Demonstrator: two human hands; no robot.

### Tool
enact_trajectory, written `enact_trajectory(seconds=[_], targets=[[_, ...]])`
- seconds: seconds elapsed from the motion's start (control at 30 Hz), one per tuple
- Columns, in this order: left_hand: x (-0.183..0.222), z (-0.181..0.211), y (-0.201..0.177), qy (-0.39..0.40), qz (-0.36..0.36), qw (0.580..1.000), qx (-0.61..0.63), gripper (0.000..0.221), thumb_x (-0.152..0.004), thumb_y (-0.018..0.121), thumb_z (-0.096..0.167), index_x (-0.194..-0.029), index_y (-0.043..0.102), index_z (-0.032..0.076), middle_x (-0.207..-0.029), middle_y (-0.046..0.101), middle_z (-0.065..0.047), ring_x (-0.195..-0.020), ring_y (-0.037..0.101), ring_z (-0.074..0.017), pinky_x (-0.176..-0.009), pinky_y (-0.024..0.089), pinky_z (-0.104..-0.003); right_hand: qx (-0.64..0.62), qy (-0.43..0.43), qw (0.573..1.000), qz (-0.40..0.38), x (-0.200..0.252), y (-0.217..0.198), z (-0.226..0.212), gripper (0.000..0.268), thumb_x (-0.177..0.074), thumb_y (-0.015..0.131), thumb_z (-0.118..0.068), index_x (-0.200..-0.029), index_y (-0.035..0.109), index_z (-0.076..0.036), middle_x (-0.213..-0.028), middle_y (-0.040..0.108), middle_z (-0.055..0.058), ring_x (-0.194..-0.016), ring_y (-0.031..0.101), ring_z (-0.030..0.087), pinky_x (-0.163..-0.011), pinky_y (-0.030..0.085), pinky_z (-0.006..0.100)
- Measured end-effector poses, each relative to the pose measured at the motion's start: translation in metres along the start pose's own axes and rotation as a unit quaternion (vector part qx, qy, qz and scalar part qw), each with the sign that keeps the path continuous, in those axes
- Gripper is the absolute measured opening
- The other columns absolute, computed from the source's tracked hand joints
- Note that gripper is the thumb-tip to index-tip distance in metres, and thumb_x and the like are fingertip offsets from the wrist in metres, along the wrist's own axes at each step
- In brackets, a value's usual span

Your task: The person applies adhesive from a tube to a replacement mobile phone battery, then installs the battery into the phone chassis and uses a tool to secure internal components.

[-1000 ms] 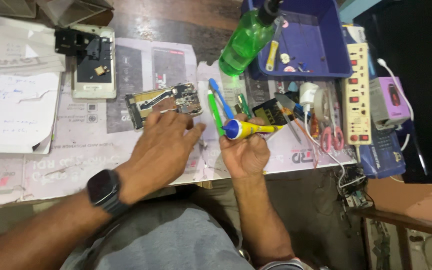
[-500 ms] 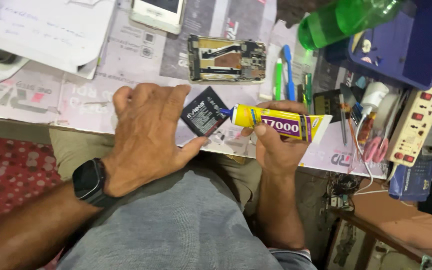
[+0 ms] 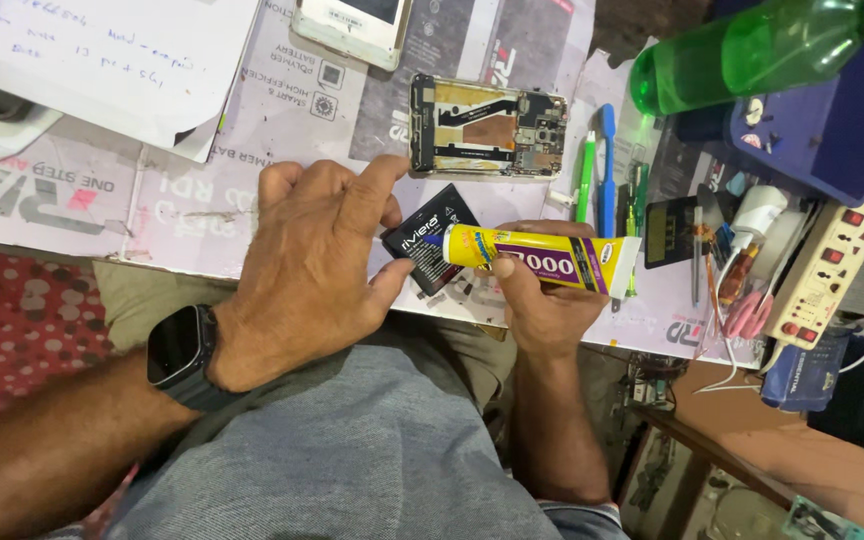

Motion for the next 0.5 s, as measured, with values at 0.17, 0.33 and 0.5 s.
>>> enact_trajectory(seconds=[0.17,0.33,0.5], targets=[[0.0016,-0.0031,-0.0001,0.001,0.011,1.000,0.000,0.093,-0.077,0.088,0.014,-0.150,0.032,0.002,-0.100,0.069,0.000,-0.097,0.059,-0.0223,-0.095,0.033,-0.048,-0.039,0.036,0.999,-0.005,-0.0093,0.0057,0.0031,0.029,-0.090,0.075,0.007,-0.114,0.060,0.007,-0.101,0.071,0.020,-0.077,0.070,0.020,-0.068,0.062,0.033],[0.0043,-0.0056,0.0003,-0.005,0.018,1.000,-0.008,0.099,-0.077,0.090,0.017,-0.152,0.027,0.004,-0.095,0.067,0.001,-0.094,0.059,-0.0198,-0.093,0.033,-0.047,-0.033,0.032,0.999,0.005,-0.0096,0.0077,0.0024,0.028,-0.091,0.076,0.009,-0.114,0.060,0.008,-0.095,0.069,0.018,-0.069,0.067,0.018,-0.065,0.059,0.032],[0.0075,-0.0083,0.0003,-0.004,0.020,1.000,-0.005,0.104,-0.078,0.089,0.016,-0.156,0.021,0.002,-0.095,0.064,0.002,-0.094,0.057,-0.0203,-0.092,0.033,-0.047,-0.026,0.035,0.999,-0.005,-0.0088,0.0082,0.0015,0.027,-0.090,0.075,0.008,-0.112,0.060,0.007,-0.091,0.070,0.016,-0.068,0.066,0.017,-0.061,0.058,0.030]])
Point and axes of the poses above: each hand's wrist, its own x-axis away from the middle knuckle, its own y-axis out of the palm, z = x × y, the point moved 8 cm from there along -x, towards the middle knuckle
